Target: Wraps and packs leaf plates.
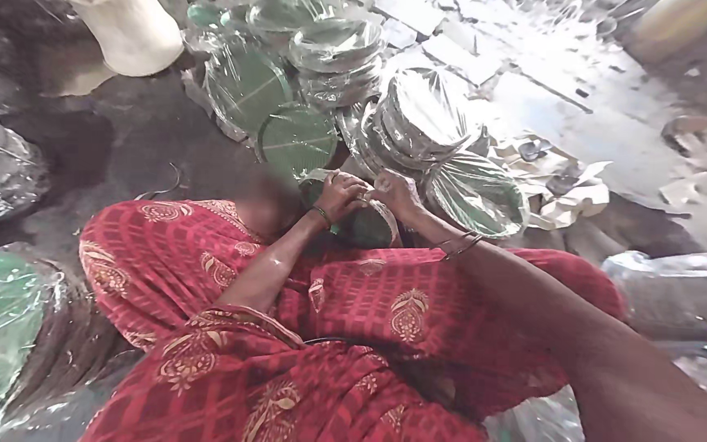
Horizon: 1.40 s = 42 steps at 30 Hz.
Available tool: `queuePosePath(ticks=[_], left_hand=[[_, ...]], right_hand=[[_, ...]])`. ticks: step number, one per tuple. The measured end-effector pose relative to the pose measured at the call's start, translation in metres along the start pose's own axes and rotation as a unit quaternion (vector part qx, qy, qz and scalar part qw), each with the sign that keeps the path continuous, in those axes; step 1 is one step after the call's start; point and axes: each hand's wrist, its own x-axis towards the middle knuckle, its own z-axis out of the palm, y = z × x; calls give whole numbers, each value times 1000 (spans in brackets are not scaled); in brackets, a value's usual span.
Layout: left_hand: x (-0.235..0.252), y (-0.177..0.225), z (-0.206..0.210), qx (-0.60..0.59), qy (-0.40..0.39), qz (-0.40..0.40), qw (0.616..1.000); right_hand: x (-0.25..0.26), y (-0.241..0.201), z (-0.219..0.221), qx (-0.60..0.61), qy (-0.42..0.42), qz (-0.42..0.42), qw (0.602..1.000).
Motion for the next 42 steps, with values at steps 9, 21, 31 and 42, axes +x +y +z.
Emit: queuePosePath(ticks=[9,21,31,42], left_hand=[[-1,-9,-7,-74,15,-27,997],[0,-17,-7,-47,-1,34,998],[0,-13,-7,15,28,48,998],[-21,2,8,198,67,16,978]], right_hand=[[7,10,15,29,8,-56,998],[1,-7,1,5,-2,-23,1000],[5,-6,-1,-24,10,-18,999],[7,4,9,-44,70,-59,995]])
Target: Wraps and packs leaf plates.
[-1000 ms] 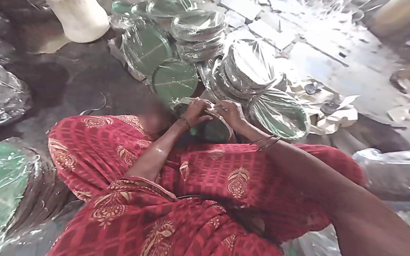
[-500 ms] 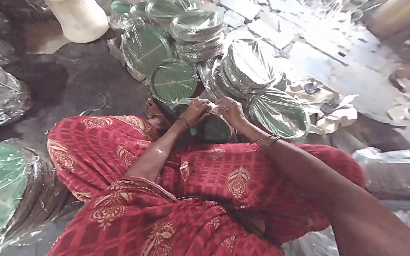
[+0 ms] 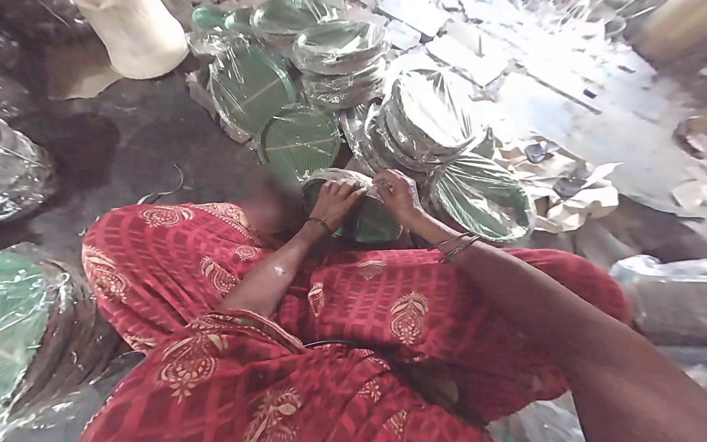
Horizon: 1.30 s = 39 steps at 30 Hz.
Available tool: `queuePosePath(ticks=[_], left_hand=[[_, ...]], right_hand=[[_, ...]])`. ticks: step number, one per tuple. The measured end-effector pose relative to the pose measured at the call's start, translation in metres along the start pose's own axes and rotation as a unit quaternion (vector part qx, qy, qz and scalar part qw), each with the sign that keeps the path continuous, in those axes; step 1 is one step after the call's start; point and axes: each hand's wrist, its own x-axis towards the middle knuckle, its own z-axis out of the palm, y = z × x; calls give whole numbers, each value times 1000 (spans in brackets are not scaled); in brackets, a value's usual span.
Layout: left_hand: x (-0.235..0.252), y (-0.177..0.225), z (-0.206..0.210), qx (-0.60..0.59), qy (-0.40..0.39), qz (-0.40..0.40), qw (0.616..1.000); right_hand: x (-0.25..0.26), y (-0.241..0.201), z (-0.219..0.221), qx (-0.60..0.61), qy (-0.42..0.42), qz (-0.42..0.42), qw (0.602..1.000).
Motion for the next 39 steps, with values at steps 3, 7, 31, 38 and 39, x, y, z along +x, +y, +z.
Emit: queuePosePath(ticks=[3,7,31,38,39], left_hand=[[-1,2,0,-1,24,-9,1000],[2,6,-3,-10,16,-46,999],[8,15,-8,-64,-51,-79,993],[19,16,-15,-72,-94,-119,986],[22,18,-18,-74,-112,-131,982]], right_hand=[[0,-2,1,-3,-4,17,1000],[-3,-3,4,13,-21,16,1000],[0,5,1,-27,-42,7,999],[0,10,4,-40,-28,-42,998],[-2,9,4,-37,-33,-21,999]])
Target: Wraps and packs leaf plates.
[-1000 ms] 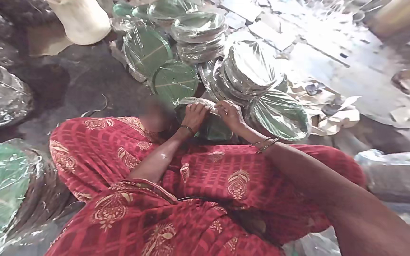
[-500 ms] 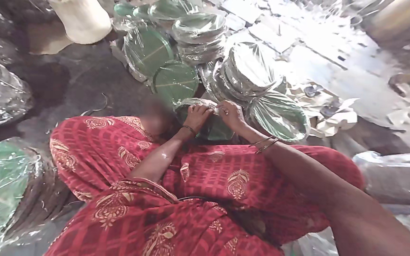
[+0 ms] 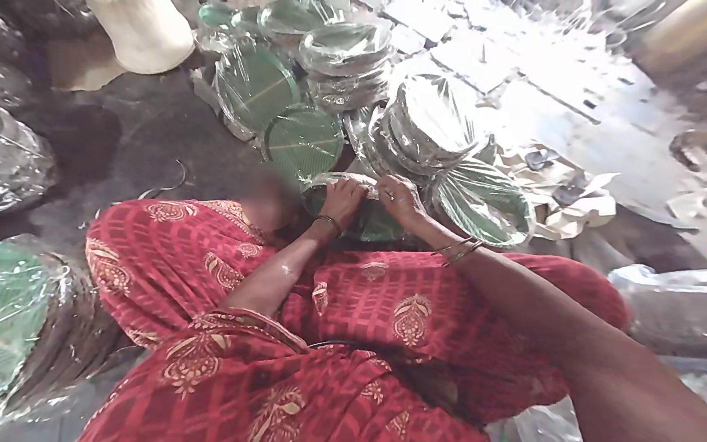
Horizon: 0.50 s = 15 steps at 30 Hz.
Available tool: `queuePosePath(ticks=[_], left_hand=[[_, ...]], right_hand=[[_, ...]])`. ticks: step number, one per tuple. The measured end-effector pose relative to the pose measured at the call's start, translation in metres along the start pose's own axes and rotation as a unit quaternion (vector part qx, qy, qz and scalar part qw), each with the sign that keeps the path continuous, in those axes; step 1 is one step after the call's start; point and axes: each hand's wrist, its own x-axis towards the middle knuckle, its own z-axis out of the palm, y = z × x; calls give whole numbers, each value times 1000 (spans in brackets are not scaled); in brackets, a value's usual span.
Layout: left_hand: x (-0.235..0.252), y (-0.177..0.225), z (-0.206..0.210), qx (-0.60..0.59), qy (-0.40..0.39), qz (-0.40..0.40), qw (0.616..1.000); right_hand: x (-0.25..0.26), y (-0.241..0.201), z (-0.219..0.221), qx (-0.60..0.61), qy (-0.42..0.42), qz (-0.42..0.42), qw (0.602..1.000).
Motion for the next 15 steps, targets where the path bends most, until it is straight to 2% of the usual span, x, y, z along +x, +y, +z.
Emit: queuePosePath(ticks=[2,5,10,15], left_hand=[[1,2,-5,-8,-1,-4,1000],[-2,-9,-1,-20,40,34,998],[-7,-18,4,47,83,28,995],[-8,-23,11,80,81,40,993]], right_hand=[[-6,-15,-12,-2,-30,54,998],[-8,-6,-3,27,45,37,998],[-24,-29,-21,51,-21,71,996],[1,-4,1,18,49,24,998]])
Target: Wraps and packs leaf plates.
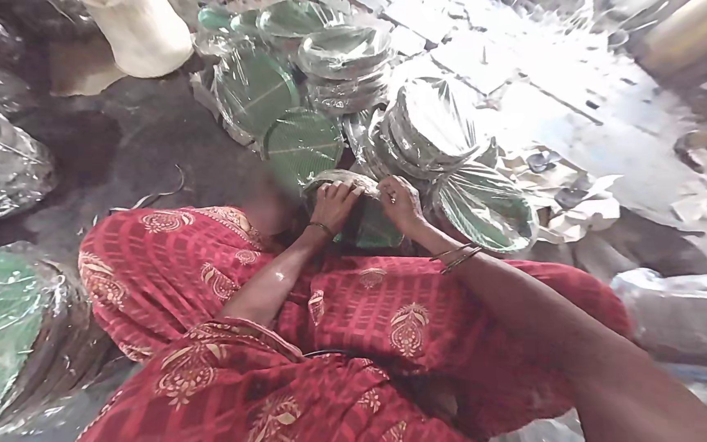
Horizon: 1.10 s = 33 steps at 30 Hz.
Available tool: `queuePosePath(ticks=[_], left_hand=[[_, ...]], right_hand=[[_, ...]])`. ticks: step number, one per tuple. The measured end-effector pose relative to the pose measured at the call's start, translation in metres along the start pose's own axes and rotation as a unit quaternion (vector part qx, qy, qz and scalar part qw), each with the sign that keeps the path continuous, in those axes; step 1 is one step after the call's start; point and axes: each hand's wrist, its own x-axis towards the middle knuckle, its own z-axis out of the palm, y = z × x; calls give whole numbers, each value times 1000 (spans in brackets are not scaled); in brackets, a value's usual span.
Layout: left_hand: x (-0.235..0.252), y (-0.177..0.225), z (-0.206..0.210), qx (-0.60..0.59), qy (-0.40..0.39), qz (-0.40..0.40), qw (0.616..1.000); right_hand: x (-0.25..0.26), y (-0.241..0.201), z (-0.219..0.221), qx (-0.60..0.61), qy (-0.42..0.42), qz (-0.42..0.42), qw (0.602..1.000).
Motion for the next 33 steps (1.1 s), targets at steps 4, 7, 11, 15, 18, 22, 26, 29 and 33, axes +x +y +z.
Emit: queuePosePath(ticks=[4,7,11,15,18,22,26,29,33], left_hand=[[-2,1,4,24,-8,12,1000],[-5,2,9,10,-3,18,1000],[-4,8,10,-22,-5,-13,1000],[0,10,7,-24,-2,-18,1000],[4,14,2,-22,-35,-24,999],[2,13,6,0,-14,5,1000],[9,10,-5,1,-57,14,998],[8,4,-10,-7,-52,39,998],[2,-3,-6,-31,-23,62,997]], right_hand=[[4,-5,-4,-6,-7,10,1000],[6,-4,-4,-8,-5,27,1000],[3,-1,-3,-17,-20,19,999],[3,-2,-5,-24,-32,-17,999],[3,0,-7,-32,-49,-37,998],[-8,-3,-12,-29,-36,-49,998],[-8,4,-8,6,-32,-46,998],[-18,-3,-13,27,-63,-44,997],[-20,-7,-9,30,-47,-64,996]])
